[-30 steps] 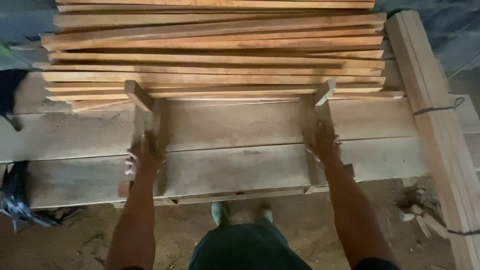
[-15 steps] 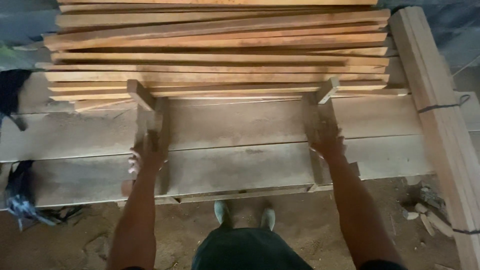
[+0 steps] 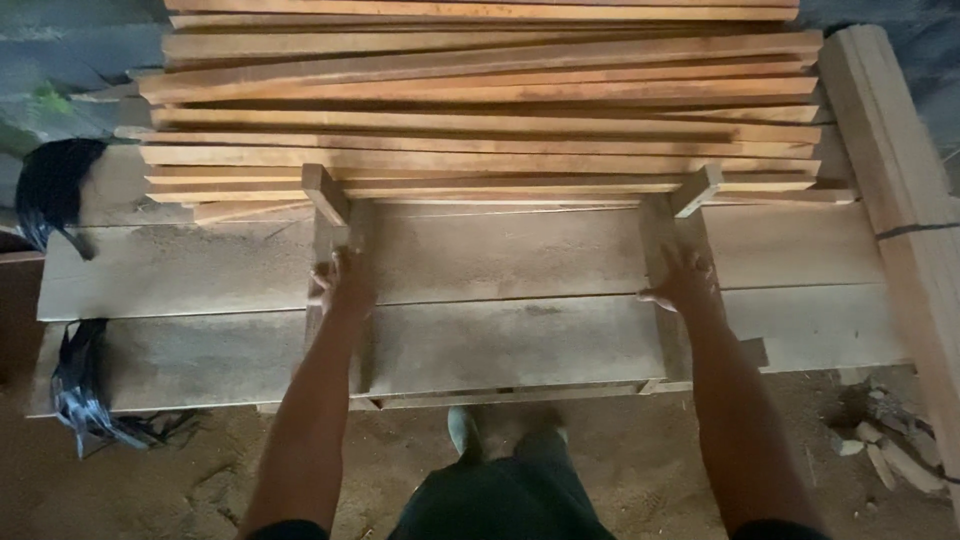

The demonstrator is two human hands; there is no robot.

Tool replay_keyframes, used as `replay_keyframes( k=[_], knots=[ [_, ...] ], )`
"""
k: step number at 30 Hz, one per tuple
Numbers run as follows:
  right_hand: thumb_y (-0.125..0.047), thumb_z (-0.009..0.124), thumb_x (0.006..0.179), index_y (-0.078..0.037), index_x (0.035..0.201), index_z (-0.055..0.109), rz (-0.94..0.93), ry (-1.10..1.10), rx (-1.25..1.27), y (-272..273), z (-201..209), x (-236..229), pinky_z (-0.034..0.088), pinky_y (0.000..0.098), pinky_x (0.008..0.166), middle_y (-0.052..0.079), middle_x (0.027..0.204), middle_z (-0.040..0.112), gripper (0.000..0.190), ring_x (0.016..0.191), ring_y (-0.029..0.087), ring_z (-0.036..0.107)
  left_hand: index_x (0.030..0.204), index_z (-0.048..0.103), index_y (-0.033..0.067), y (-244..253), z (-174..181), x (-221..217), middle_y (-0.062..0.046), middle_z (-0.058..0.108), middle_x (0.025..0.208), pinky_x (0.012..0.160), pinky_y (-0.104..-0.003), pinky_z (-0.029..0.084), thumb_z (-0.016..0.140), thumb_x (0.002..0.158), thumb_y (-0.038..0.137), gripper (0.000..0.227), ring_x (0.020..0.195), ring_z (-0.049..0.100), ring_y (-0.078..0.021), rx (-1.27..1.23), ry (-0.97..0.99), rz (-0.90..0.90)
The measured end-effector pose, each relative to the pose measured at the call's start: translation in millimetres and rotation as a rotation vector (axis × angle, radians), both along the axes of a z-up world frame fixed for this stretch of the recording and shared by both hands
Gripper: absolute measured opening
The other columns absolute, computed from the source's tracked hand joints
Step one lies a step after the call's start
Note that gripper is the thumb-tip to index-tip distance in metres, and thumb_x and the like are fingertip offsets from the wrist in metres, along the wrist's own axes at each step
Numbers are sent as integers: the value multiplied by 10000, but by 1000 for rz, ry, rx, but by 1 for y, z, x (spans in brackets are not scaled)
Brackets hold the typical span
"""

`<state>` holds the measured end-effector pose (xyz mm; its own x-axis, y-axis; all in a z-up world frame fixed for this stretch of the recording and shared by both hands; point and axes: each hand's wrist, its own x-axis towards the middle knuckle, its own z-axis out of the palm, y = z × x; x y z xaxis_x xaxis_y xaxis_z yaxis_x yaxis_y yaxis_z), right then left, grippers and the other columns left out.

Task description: Sorting and placing wooden planks onto a wooden jig or holder on a workbench.

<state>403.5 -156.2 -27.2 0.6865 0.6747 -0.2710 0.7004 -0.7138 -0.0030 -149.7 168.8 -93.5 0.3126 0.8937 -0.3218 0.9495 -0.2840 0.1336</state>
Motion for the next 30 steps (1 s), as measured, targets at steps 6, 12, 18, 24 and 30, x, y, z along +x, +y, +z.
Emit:
replay_keyframes(
  k=[6,12,18,24,30],
  knots=[
    [-741,873,572,-327,1665,244,-25,79,-8,9,28,-10,305,830,1077,294,1687,194,1327,1458,648,261,1616,287,155,-12,24,13,-237,177,1668,986,-788,463,650,916,207,790,1461,306,-570,104,-16,0],
    [-734,846,630,-269,1653,306,94,-29,-84,19,-22,30,349,765,1092,192,1691,306,1247,1468,543,373,1641,250,303,20,-32,5,-183,224,1684,961,-736,452,744,820,298,958,1435,354,-561,96,54,33],
    [-712,679,834,-315,1564,517,380,-340,-288,30,-45,63,426,530,1153,67,1592,552,847,1423,304,571,1535,476,128,37,-25,3,-292,484,1484,967,-661,490,676,845,322,744,1310,543,-513,181,105,-156],
    [-597,555,967,-26,1272,656,739,-719,267,37,1,40,460,403,1062,217,1176,693,655,1168,301,674,1196,727,103,85,-62,13,-207,733,1118,774,-581,550,573,893,372,433,1019,737,-442,155,135,-112],
    [-432,555,1016,-207,1452,610,370,-29,118,105,29,16,472,489,1106,119,1450,629,494,1368,313,577,1359,628,101,90,14,69,-168,702,1268,979,-586,504,608,925,359,504,1174,686,-400,286,-1,-228]
  ],
)
